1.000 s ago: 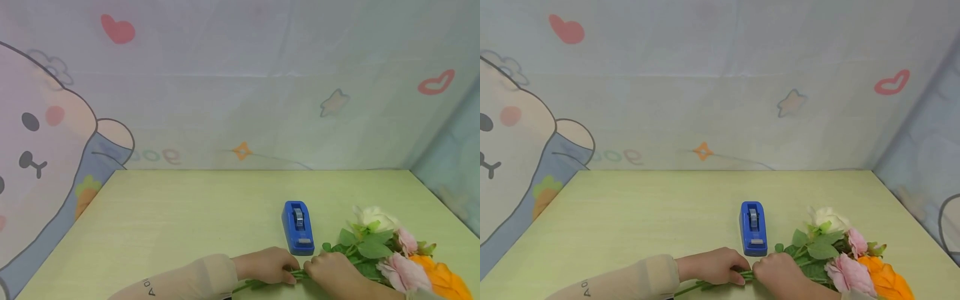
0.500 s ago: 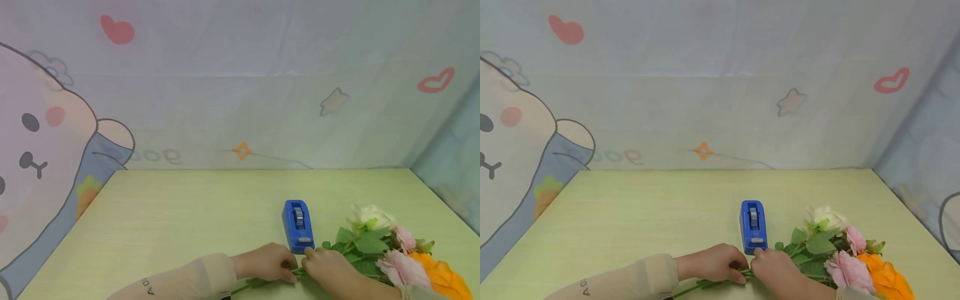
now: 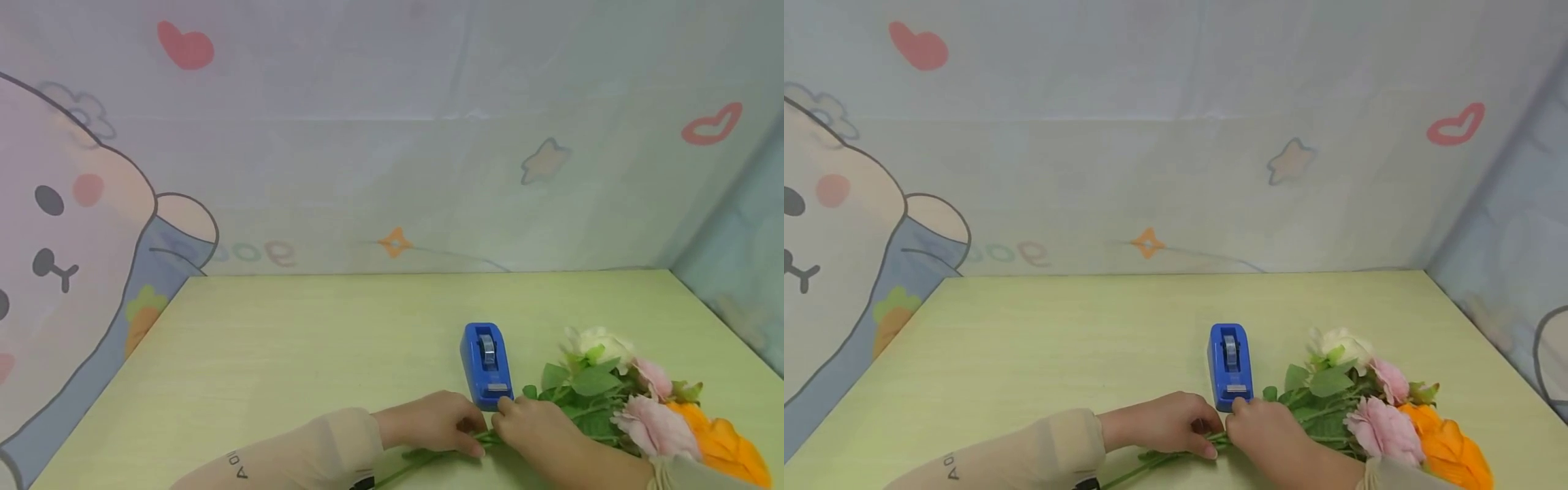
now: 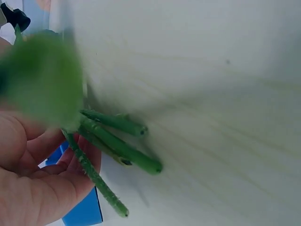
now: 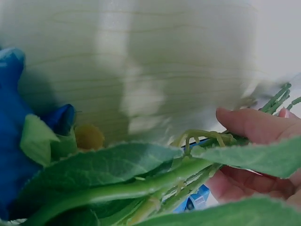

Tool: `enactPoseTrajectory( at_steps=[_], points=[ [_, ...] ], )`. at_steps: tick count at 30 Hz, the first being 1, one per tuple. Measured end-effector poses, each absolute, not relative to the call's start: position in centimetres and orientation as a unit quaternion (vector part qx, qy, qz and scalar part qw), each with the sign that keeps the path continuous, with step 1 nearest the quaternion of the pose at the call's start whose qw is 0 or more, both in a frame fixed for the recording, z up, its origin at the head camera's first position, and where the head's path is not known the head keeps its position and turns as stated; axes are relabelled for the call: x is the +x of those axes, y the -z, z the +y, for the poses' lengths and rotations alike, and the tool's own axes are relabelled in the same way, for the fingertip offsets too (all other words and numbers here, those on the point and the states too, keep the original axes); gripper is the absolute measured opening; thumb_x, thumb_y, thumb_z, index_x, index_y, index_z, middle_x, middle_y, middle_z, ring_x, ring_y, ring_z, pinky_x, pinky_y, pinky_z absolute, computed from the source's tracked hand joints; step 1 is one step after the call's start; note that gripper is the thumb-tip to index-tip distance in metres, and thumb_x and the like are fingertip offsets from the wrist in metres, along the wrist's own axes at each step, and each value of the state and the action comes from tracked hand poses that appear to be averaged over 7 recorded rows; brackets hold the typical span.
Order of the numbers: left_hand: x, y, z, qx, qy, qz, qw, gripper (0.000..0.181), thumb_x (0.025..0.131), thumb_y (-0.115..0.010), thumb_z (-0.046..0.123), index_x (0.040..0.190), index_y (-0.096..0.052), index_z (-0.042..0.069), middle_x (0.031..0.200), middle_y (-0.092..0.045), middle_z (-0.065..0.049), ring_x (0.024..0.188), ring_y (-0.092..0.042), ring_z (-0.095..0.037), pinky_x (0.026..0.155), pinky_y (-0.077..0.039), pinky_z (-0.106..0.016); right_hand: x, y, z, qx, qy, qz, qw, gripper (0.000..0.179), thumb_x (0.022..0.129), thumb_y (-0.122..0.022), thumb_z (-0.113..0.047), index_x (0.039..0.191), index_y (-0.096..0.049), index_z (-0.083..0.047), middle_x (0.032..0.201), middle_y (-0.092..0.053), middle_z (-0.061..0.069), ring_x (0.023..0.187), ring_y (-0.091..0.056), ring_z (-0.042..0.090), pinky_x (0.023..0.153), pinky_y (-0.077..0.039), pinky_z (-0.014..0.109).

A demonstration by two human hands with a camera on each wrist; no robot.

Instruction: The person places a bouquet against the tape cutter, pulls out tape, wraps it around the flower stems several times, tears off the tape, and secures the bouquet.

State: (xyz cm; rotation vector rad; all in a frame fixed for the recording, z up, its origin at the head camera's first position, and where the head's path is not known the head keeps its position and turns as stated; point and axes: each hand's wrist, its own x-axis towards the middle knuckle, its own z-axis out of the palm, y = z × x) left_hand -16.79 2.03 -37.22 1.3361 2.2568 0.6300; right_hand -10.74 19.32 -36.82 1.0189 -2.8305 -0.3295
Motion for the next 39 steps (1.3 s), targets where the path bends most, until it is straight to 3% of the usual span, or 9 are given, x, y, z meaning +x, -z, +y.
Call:
enactPoseTrajectory(
  at_steps=[10,20,33,39],
  points=[
    [-16.8,37.2,1.7,0.473,-0.233,0.820,0.222,0.026,0.084,-0.070,0.023,0.104,-0.068,0.006,0.086,-0.064,0.007,0.073,-0.049,0.003,0.069,-0.041,-0.011,-10.6,36.8,19.3,0.323,0.091,-0.941,0.045,0.017,0.072,-0.076,-0.005,0.073,-0.059,-0.009,0.068,-0.047,0.000,0.053,-0.042,0.011,0.043,-0.038,0.023],
    [-17.5,37.2,1.5,0.468,-0.246,0.817,0.229,0.028,0.084,-0.070,0.024,0.106,-0.068,0.006,0.093,-0.066,0.006,0.077,-0.051,0.004,0.072,-0.042,-0.012,-10.7,36.0,19.2,0.320,0.094,-0.942,0.032,0.034,0.059,-0.087,-0.016,0.079,-0.061,-0.008,0.076,-0.054,0.002,0.057,-0.048,0.013,0.046,-0.043,0.024],
    [-18.7,36.1,0.9,0.426,-0.285,0.835,0.201,0.024,0.084,-0.071,0.020,0.104,-0.068,0.007,0.099,-0.067,0.003,0.093,-0.058,-0.007,0.081,-0.044,-0.018,-10.8,34.7,18.9,0.302,0.106,-0.947,0.008,0.042,0.055,-0.089,-0.025,0.083,-0.063,-0.008,0.085,-0.059,0.004,0.064,-0.055,0.018,0.052,-0.048,0.029],
    [-19.9,35.2,0.7,0.406,-0.305,0.848,0.149,0.026,0.083,-0.071,0.016,0.107,-0.065,0.007,0.106,-0.064,-0.001,0.099,-0.057,-0.014,0.084,-0.044,-0.021,-11.6,32.9,19.0,0.278,0.067,-0.957,-0.041,0.048,0.055,-0.088,-0.028,0.091,-0.065,-0.006,0.080,-0.056,0.001,0.068,-0.056,0.018,0.056,-0.049,0.030]
  ],
)
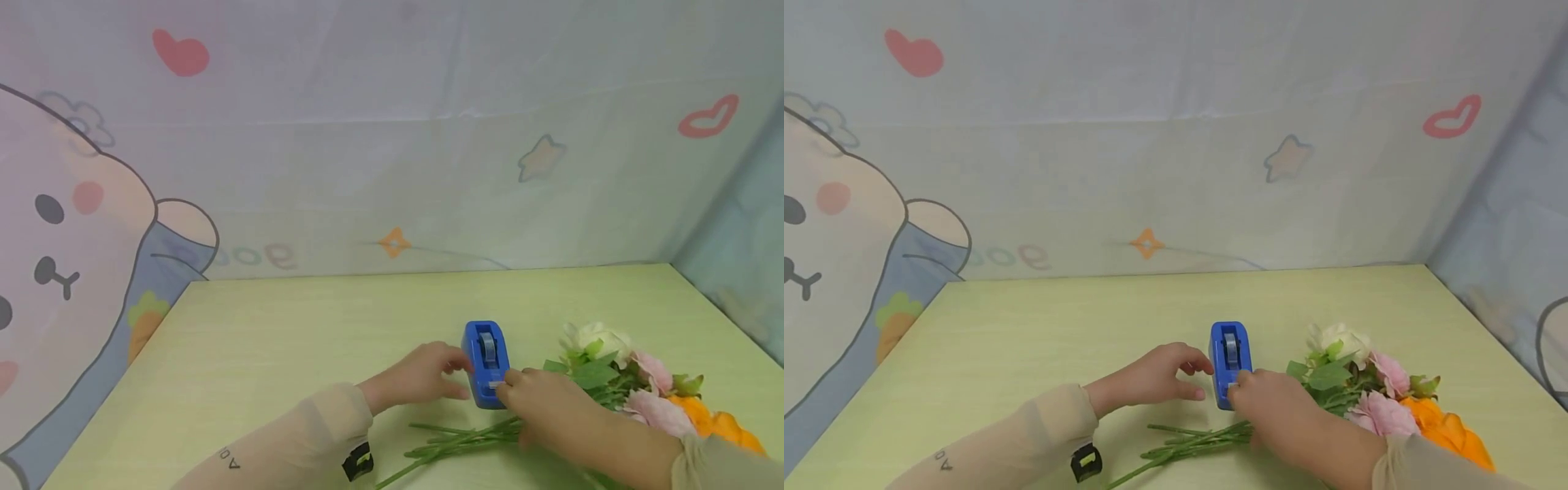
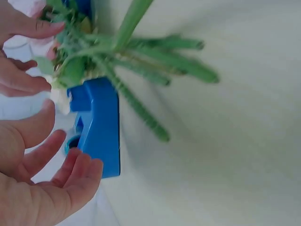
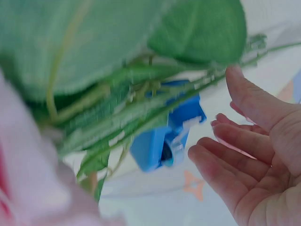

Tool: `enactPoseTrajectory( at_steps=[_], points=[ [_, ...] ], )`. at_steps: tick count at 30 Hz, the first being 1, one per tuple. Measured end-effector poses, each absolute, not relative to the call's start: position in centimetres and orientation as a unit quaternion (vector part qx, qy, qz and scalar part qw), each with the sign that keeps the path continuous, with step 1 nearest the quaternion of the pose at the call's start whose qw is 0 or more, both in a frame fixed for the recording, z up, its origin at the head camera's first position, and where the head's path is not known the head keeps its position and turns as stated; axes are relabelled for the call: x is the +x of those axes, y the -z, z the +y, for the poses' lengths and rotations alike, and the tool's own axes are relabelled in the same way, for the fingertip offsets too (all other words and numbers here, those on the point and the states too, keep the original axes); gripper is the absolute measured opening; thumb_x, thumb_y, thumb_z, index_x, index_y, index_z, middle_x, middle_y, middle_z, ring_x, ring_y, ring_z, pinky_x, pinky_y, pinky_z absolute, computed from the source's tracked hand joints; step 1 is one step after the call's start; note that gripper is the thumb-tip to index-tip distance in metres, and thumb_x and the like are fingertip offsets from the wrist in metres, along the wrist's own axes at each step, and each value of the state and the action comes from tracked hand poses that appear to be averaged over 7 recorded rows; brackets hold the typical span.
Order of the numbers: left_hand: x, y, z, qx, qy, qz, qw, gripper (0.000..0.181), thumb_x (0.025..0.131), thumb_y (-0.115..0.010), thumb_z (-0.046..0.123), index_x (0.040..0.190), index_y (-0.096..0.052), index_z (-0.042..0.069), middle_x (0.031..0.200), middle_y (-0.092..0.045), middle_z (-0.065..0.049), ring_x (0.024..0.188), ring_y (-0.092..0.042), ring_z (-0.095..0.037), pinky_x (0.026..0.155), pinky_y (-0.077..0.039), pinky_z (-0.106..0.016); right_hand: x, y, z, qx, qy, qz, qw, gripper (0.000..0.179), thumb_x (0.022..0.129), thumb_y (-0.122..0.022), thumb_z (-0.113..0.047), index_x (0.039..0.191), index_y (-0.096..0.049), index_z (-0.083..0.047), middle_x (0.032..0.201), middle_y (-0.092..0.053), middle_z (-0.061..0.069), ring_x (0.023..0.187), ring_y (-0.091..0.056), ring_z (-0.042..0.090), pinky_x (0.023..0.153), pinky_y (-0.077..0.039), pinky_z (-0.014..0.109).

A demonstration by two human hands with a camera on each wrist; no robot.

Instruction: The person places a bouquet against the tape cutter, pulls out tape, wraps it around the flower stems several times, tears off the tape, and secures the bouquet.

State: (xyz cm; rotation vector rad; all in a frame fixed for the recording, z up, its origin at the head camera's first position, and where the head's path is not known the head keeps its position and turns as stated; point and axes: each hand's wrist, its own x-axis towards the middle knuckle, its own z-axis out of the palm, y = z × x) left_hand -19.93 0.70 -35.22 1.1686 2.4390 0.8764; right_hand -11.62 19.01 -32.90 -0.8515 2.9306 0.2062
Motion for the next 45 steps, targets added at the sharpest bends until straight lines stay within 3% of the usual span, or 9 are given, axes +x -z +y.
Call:
enactPoseTrajectory(
  at_steps=[4,8,15,22,29,35,45],
  points=[
    [-20.9,35.2,0.7,0.372,-0.332,0.858,0.123,0.032,0.086,-0.067,0.013,0.117,-0.059,0.008,0.117,-0.058,-0.005,0.107,-0.053,-0.020,0.089,-0.043,-0.027,-12.6,31.8,19.6,-0.265,-0.012,0.961,0.082,0.043,0.059,-0.087,-0.021,0.095,-0.068,-0.006,0.086,-0.060,0.003,0.075,-0.060,0.020,0.063,-0.051,0.034],
    [-21.7,35.7,1.0,0.334,-0.367,0.861,0.117,0.038,0.088,-0.064,0.010,0.124,-0.054,0.010,0.125,-0.053,-0.007,0.114,-0.049,-0.026,0.093,-0.041,-0.033,-13.3,31.3,20.4,-0.258,0.044,0.961,0.088,0.035,0.064,-0.084,-0.012,0.095,-0.069,-0.005,0.089,-0.063,0.004,0.076,-0.062,0.021,0.064,-0.051,0.033],
    [-22.6,36.3,1.3,0.287,-0.411,0.856,0.125,0.044,0.088,-0.064,0.009,0.129,-0.050,0.009,0.132,-0.047,-0.015,0.119,-0.046,-0.031,0.095,-0.041,-0.040,-14.4,31.1,21.3,-0.244,0.069,0.966,0.045,0.023,0.071,-0.077,-0.002,0.092,-0.071,-0.004,0.089,-0.067,0.006,0.081,-0.064,0.024,0.066,-0.052,0.033],
    [-23.4,36.3,1.8,0.237,-0.491,0.822,0.164,0.048,0.086,-0.064,0.003,0.131,-0.048,0.007,0.137,-0.041,-0.020,0.124,-0.041,-0.036,0.094,-0.043,-0.044,-15.5,31.4,21.8,-0.229,0.136,0.964,0.000,0.014,0.075,-0.071,0.005,0.088,-0.071,-0.001,0.084,-0.068,0.010,0.074,-0.064,0.024,0.063,-0.053,0.035],
    [-23.7,36.5,2.9,0.188,-0.558,0.776,0.228,0.050,0.085,-0.063,-0.003,0.132,-0.045,0.003,0.139,-0.034,-0.026,0.126,-0.037,-0.041,0.084,-0.048,-0.046,-15.9,32.1,21.9,-0.105,0.249,0.962,0.036,0.014,0.078,-0.070,0.000,0.092,-0.070,0.004,0.086,-0.068,0.011,0.076,-0.064,0.023,0.064,-0.053,0.036],
    [-23.8,36.5,3.9,0.182,-0.544,0.786,0.230,0.053,0.083,-0.064,-0.005,0.132,-0.045,0.002,0.139,-0.035,-0.025,0.122,-0.042,-0.039,0.081,-0.050,-0.045,-16.2,32.7,21.7,0.006,0.374,0.924,0.077,0.023,0.082,-0.067,-0.002,0.102,-0.066,0.009,0.091,-0.066,0.012,0.079,-0.063,0.024,0.068,-0.053,0.040],
    [-24.1,36.2,5.1,0.167,-0.544,0.788,0.235,0.053,0.082,-0.061,-0.011,0.131,-0.045,0.001,0.137,-0.037,-0.025,0.115,-0.049,-0.038,0.077,-0.051,-0.046,-16.9,33.1,20.8,0.106,0.534,0.830,0.121,0.031,0.083,-0.065,0.003,0.109,-0.056,0.018,0.097,-0.064,0.023,0.086,-0.066,0.031,0.076,-0.052,0.040]
  ],
)
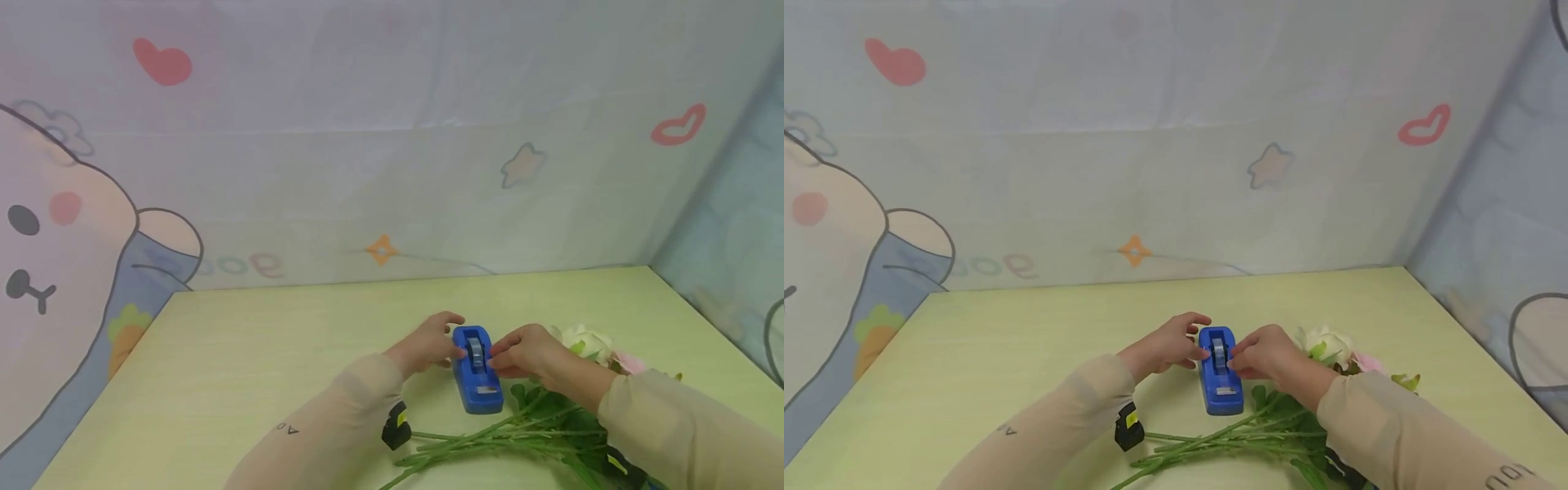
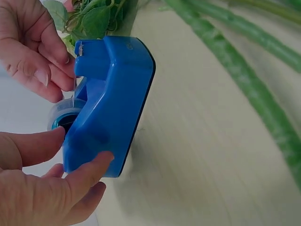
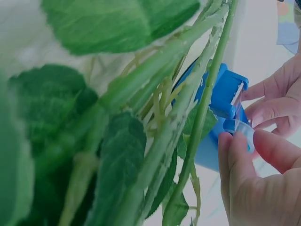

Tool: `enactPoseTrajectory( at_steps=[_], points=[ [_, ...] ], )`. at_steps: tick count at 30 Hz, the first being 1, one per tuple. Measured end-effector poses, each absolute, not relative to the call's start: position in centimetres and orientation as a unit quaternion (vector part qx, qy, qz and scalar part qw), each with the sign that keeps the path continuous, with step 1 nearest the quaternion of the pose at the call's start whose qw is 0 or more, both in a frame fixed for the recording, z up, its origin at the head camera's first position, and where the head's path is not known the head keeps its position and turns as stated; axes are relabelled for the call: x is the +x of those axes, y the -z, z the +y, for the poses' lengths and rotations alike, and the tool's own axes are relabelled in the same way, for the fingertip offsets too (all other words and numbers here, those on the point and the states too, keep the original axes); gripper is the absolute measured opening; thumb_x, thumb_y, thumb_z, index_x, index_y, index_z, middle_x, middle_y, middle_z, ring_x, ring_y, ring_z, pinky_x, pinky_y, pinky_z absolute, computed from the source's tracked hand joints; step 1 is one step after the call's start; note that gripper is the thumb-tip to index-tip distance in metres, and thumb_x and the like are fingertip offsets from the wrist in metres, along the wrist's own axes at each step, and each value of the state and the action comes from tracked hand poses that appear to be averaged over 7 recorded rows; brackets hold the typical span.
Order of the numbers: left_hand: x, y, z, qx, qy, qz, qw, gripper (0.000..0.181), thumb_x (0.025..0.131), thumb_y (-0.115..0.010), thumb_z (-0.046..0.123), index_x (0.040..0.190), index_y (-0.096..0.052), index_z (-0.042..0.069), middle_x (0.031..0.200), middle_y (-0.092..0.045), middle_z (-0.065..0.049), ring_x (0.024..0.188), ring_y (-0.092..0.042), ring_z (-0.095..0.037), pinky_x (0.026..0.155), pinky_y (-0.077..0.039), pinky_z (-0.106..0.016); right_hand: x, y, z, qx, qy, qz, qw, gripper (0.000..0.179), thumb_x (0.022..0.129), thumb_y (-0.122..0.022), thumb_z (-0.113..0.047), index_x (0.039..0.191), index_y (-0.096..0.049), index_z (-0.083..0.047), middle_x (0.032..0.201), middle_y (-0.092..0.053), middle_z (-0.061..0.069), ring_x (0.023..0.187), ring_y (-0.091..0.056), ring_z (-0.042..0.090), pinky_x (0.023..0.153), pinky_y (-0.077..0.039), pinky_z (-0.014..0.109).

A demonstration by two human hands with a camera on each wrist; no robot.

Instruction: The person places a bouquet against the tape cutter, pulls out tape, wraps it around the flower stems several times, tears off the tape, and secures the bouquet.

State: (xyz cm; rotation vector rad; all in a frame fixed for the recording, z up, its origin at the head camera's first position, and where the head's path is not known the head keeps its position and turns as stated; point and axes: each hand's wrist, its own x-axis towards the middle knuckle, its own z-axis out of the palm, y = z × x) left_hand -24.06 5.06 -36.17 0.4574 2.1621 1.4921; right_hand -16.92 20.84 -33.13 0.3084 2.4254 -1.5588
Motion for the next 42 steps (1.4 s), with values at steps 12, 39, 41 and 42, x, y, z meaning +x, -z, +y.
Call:
enactPoseTrajectory(
  at_steps=[12,39,41,42],
  points=[
    [-24.4,36.9,5.6,0.167,-0.561,0.775,0.236,0.055,0.078,-0.058,-0.016,0.130,-0.045,-0.003,0.124,-0.049,-0.023,0.098,-0.055,-0.028,0.074,-0.053,-0.043,-17.2,33.5,20.2,0.147,0.600,0.772,0.147,0.030,0.082,-0.065,0.006,0.106,-0.056,0.020,0.076,-0.067,0.013,0.062,-0.066,0.015,0.061,-0.054,0.026],
    [-24.1,36.7,5.7,0.159,-0.551,0.784,0.237,0.054,0.079,-0.058,-0.016,0.130,-0.045,-0.003,0.123,-0.049,-0.023,0.101,-0.055,-0.029,0.076,-0.052,-0.042,-17.6,34.3,19.8,0.204,0.595,0.760,0.162,0.020,0.081,-0.067,0.004,0.096,-0.061,0.016,0.064,-0.065,0.010,0.053,-0.063,0.012,0.055,-0.052,0.021],
    [-24.0,36.6,5.7,0.160,-0.551,0.784,0.238,0.054,0.079,-0.058,-0.016,0.130,-0.045,-0.003,0.125,-0.049,-0.023,0.101,-0.055,-0.029,0.076,-0.052,-0.042,-17.4,34.3,19.8,0.204,0.600,0.757,0.158,0.021,0.081,-0.066,0.005,0.097,-0.061,0.017,0.065,-0.065,0.010,0.054,-0.063,0.012,0.055,-0.052,0.022],
    [-23.9,36.6,5.7,0.161,-0.550,0.784,0.238,0.054,0.079,-0.058,-0.016,0.130,-0.045,-0.003,0.125,-0.049,-0.023,0.102,-0.055,-0.030,0.076,-0.053,-0.042,-17.4,34.3,19.7,0.206,0.602,0.756,0.156,0.022,0.081,-0.067,0.005,0.098,-0.061,0.017,0.065,-0.065,0.010,0.054,-0.063,0.012,0.055,-0.052,0.022]
  ],
)
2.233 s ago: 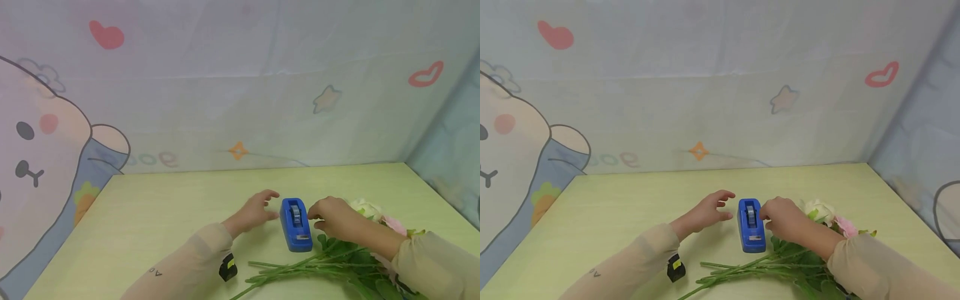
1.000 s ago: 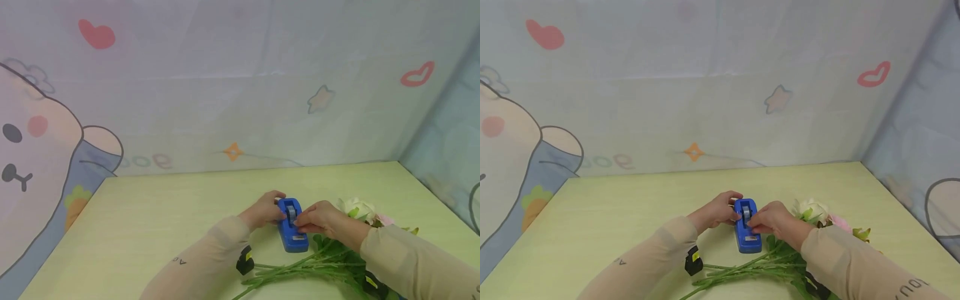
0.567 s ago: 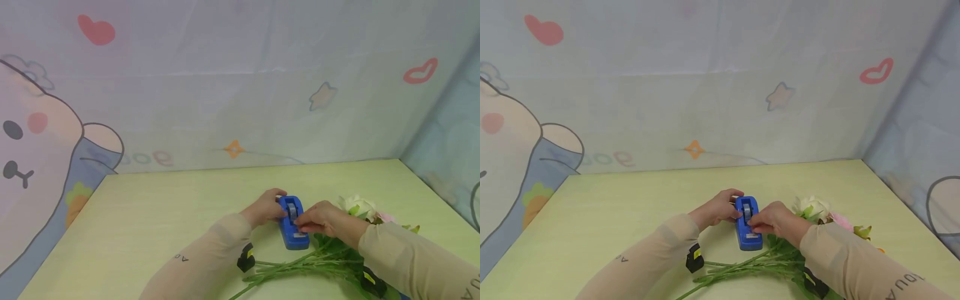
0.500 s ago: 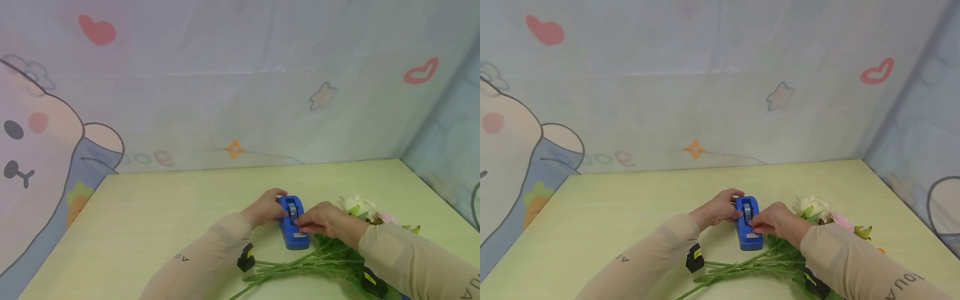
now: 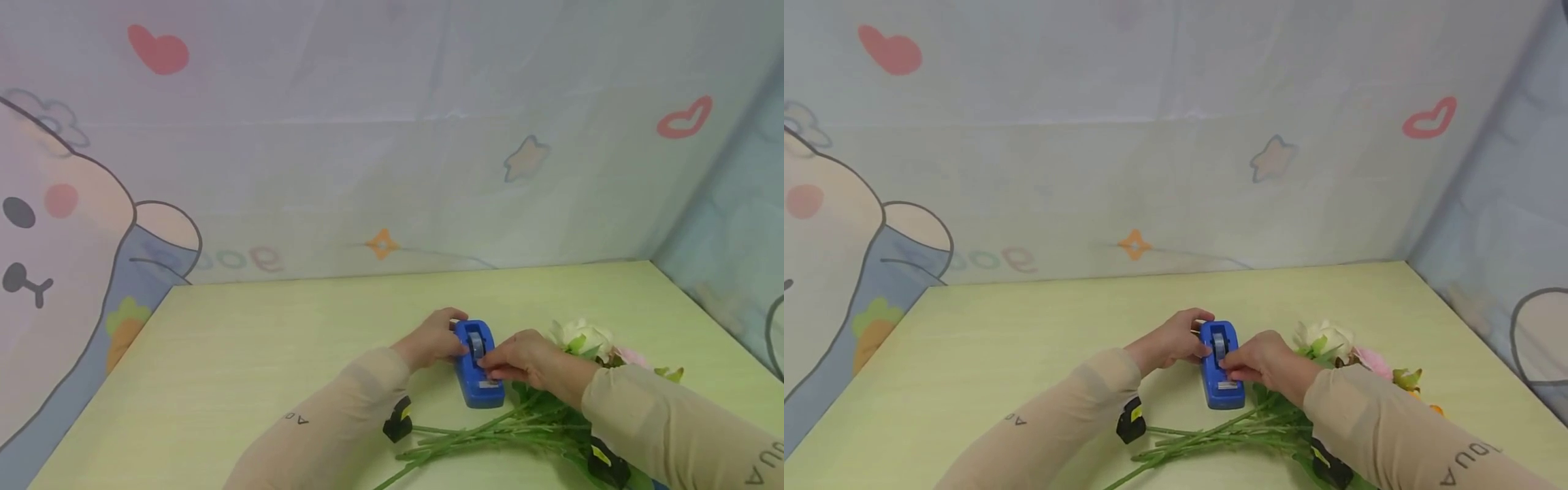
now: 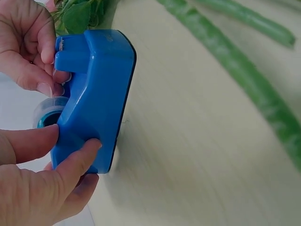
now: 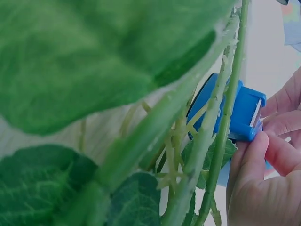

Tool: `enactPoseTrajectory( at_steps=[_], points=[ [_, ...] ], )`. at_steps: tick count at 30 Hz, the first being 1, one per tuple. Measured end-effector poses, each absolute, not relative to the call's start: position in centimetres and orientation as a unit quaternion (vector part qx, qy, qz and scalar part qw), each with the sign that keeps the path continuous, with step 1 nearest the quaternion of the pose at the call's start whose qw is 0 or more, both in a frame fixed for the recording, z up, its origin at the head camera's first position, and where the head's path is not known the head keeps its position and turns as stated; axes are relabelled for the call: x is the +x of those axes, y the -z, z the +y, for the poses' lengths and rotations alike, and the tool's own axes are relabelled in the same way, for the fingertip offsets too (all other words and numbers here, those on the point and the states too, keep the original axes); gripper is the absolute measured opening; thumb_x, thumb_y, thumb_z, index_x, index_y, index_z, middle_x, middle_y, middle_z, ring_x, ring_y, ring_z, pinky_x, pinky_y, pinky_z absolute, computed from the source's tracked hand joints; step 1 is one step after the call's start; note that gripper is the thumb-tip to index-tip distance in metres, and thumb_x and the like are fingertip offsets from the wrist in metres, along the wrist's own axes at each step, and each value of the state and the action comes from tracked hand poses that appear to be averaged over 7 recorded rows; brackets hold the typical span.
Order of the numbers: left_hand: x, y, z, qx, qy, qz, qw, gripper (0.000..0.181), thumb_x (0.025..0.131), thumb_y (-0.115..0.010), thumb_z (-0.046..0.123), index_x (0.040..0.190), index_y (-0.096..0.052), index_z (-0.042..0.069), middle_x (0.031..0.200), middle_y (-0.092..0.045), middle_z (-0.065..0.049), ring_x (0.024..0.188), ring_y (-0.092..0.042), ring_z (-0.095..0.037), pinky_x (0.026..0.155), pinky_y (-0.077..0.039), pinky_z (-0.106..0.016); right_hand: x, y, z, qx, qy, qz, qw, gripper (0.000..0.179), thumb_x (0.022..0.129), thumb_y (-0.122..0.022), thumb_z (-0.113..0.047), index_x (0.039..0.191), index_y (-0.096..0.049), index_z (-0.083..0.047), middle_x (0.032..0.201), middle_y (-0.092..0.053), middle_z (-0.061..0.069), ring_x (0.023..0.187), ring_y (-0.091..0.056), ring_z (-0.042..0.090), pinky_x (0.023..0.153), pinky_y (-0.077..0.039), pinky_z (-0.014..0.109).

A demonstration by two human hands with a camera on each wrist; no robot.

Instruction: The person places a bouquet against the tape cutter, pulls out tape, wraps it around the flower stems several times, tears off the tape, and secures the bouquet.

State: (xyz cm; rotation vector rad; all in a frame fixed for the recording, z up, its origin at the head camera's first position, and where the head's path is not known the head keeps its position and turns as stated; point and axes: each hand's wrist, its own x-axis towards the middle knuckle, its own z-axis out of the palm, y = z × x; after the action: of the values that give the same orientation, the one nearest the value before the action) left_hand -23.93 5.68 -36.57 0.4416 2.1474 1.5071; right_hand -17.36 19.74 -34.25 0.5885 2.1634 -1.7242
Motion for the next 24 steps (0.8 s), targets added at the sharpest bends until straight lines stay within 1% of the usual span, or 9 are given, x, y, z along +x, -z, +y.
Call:
enactPoseTrajectory(
  at_steps=[6,9,12,17,24],
  points=[
    [-23.9,36.3,5.7,0.157,-0.548,0.788,0.232,0.052,0.077,-0.059,-0.017,0.126,-0.048,-0.003,0.123,-0.051,-0.023,0.101,-0.056,-0.029,0.074,-0.053,-0.040,-17.3,34.2,19.7,0.202,0.611,0.750,0.154,0.026,0.080,-0.067,0.005,0.101,-0.059,0.019,0.067,-0.066,0.011,0.055,-0.064,0.013,0.057,-0.052,0.022],
    [-24.0,36.6,5.7,0.152,-0.550,0.786,0.237,0.052,0.076,-0.061,-0.017,0.125,-0.048,-0.004,0.121,-0.052,-0.023,0.101,-0.056,-0.028,0.074,-0.053,-0.040,-17.3,34.4,19.7,0.201,0.616,0.746,0.155,0.029,0.080,-0.067,0.006,0.103,-0.057,0.020,0.067,-0.066,0.011,0.056,-0.064,0.014,0.057,-0.053,0.023],
    [-24.2,36.9,5.6,0.151,-0.557,0.777,0.252,0.053,0.076,-0.061,-0.018,0.126,-0.046,-0.007,0.122,-0.051,-0.024,0.102,-0.056,-0.029,0.075,-0.053,-0.041,-17.1,34.5,19.7,0.196,0.623,0.742,0.154,0.029,0.080,-0.067,0.007,0.103,-0.057,0.021,0.068,-0.066,0.012,0.056,-0.064,0.014,0.057,-0.053,0.023],
    [-24.8,37.1,5.2,0.153,-0.577,0.750,0.286,0.057,0.076,-0.059,-0.020,0.130,-0.043,-0.009,0.123,-0.049,-0.025,0.106,-0.056,-0.033,0.078,-0.052,-0.042,-17.0,34.7,19.7,0.195,0.638,0.730,0.149,0.025,0.079,-0.067,0.007,0.099,-0.059,0.018,0.068,-0.066,0.012,0.055,-0.064,0.013,0.056,-0.052,0.022],
    [-25.9,37.0,5.2,0.136,-0.587,0.733,0.315,0.058,0.075,-0.062,-0.019,0.129,-0.046,-0.008,0.123,-0.050,-0.023,0.107,-0.055,-0.033,0.079,-0.052,-0.042,-16.9,34.6,19.7,0.199,0.643,0.727,0.135,0.027,0.080,-0.066,0.006,0.101,-0.056,0.019,0.068,-0.066,0.012,0.055,-0.064,0.013,0.056,-0.052,0.022]
  ],
)
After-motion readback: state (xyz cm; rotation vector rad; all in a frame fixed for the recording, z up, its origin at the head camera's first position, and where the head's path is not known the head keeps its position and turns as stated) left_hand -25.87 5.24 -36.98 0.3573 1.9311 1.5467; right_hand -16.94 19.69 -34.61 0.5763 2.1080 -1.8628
